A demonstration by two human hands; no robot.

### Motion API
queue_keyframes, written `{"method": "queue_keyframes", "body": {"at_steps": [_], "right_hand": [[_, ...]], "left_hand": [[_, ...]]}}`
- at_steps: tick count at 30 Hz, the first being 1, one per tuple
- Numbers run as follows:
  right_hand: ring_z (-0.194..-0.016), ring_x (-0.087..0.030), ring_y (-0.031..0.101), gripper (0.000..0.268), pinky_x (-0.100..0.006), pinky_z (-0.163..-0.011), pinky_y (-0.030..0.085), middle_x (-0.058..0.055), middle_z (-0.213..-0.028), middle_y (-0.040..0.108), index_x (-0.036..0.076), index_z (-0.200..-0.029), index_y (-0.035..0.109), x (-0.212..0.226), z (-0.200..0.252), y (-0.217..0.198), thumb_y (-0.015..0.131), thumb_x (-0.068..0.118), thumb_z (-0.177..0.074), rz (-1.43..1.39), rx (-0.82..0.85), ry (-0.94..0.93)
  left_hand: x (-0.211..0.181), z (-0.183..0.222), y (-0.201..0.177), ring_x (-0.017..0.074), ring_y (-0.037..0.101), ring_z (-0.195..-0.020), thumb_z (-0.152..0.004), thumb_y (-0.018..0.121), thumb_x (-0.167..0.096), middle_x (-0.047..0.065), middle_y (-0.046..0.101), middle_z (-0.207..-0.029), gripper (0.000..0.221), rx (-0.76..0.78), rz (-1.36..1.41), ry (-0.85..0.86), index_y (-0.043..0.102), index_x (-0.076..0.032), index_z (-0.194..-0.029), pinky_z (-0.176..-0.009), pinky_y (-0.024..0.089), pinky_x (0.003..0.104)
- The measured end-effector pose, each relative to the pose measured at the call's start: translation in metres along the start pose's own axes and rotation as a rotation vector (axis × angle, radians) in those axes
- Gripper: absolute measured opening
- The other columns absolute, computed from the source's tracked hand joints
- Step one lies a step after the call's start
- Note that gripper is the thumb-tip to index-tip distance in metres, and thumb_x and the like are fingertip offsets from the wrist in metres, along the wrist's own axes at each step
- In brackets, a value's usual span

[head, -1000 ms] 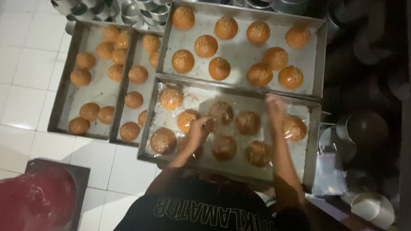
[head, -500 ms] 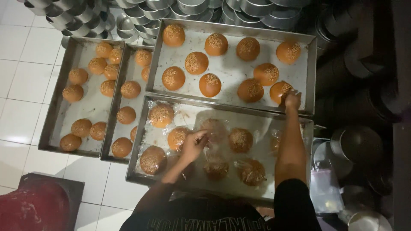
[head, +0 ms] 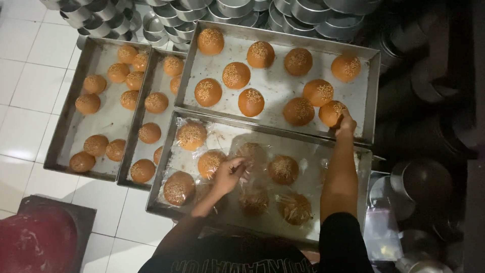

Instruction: The person places baked bread rolls into individual plastic bags by hand and arranges them back onto a baking tray.

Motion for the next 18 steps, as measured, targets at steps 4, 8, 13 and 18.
{"method": "queue_keyframes", "body": {"at_steps": [4,8,13,18], "right_hand": [[-0.123,-0.033,0.065,0.064,-0.044,-0.100,0.058,-0.018,-0.140,0.060,-0.008,-0.142,0.056,-0.007,0.004,0.011,0.081,0.020,-0.090,-0.056,0.060,-0.035],[-0.124,-0.034,0.057,0.080,-0.052,-0.099,0.055,-0.016,-0.137,0.051,0.005,-0.148,0.031,-0.007,0.031,0.020,0.084,0.008,-0.088,-0.116,0.117,-0.080],[-0.120,-0.037,0.066,0.073,-0.056,-0.094,0.059,-0.017,-0.132,0.060,0.006,-0.141,0.035,0.002,0.051,0.027,0.080,-0.004,-0.084,-0.209,0.305,-0.141],[-0.120,-0.036,0.065,0.055,-0.052,-0.098,0.059,-0.017,-0.130,0.063,0.004,-0.139,0.047,0.007,0.072,0.033,0.071,-0.001,-0.090,-0.431,0.493,-0.121]], "left_hand": [[0.002,0.004,-0.002,0.0152,0.073,-0.073,-0.104,0.058,-0.001,0.012,0.075,-0.100,0.026,-0.004,0.085,0.013,0.066,0.005,-0.128,-0.062,0.062,0.030],[-0.006,0.008,-0.001,0.0166,0.076,-0.077,-0.103,0.057,-0.003,0.009,0.077,-0.109,0.031,-0.034,0.074,-0.071,0.061,0.001,-0.134,-0.068,0.064,0.030],[-0.017,0.012,0.000,0.0175,0.075,-0.094,-0.102,0.052,0.000,0.007,0.073,-0.119,0.040,0.004,0.227,-0.045,0.056,-0.003,-0.141,-0.080,0.064,0.031],[-0.036,0.019,-0.008,0.0208,0.070,-0.114,-0.094,0.060,0.007,0.013,0.073,-0.126,0.053,-0.040,0.016,0.270,0.054,-0.003,-0.146,-0.096,0.060,0.035]]}}
Point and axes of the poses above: each hand's wrist, its own z-axis away from the middle knuckle, its own y-axis out of the palm, x = y × z, the point moved 7 cm from there along -z, towards the middle knuckle
